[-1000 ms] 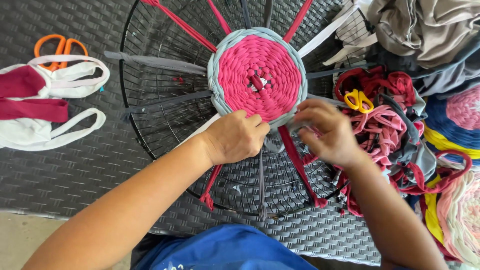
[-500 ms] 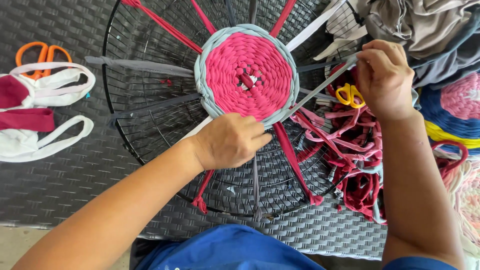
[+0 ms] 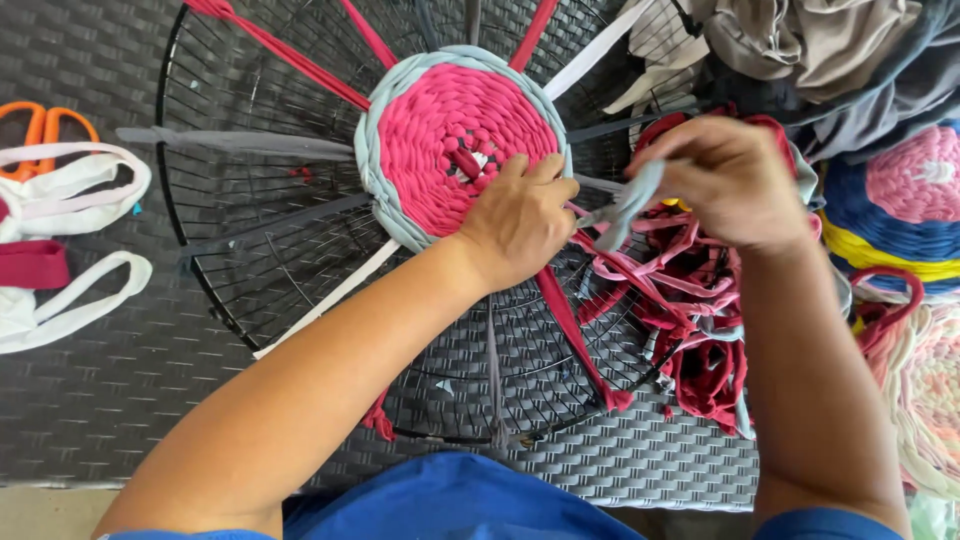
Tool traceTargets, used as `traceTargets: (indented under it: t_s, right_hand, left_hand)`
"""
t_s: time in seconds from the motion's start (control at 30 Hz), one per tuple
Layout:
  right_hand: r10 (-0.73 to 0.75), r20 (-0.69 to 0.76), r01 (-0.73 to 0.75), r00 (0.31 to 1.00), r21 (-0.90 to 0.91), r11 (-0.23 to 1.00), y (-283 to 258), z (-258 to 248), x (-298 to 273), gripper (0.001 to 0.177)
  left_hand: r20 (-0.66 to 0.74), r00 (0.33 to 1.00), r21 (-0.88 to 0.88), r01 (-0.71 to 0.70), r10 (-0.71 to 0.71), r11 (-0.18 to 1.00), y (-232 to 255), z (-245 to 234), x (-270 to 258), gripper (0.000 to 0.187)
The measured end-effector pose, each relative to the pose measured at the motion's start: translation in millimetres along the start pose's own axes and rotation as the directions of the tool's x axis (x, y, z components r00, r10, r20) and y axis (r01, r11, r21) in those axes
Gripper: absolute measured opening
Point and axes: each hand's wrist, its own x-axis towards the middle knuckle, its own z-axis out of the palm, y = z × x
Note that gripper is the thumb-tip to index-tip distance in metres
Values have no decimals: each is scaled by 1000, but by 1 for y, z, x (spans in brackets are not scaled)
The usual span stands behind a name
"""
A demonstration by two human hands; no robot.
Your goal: Weaving a rug using fabric strips and a circular frame.
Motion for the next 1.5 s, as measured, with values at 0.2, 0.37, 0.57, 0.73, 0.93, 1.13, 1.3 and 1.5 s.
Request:
traceTargets:
  t_s: [0.2,0.37,0.57,0.73,0.93,1.13,1.3,1.5]
  right_hand:
    - [-420,191,449,887,-567,691,83,39,15,20]
    - [-458,319,514,829,-757,403,63,39,27,7]
    - [-354,236,350,905,-885,306,81,40,36,20]
    - [-279,117,287,953,-644,709,53,27,47,27]
    - [-242,166,292,956,-617,731,10,-11,64,16]
    - [-409,95,350,908,-707,615,9,-12,89,17]
    - [-416,27,336,909,-637,694,5,-18,104,16]
    - [-570,-7,485,821,-518,705,-47,14,111,15]
  left_hand:
    - [-65,994,31,-87,89,996,-10,45,-12,14]
    - [-55,995,11,-82,82,997,-11,33,-12,15]
    - [-61,997,12,-53,54,999,-12,33,-15,15]
    - [-68,997,-5,-28,28,1000,-12,39,-17,13]
    - [108,990,-82,96,-87,992,-7,11,-10,19]
    - [155,924,-287,381,-349,879,-4,3,8,14]
    - [263,848,-452,529,-460,718,-22,3,21,18]
    - [618,618,-596,771,-487,224,-68,-6,92,77]
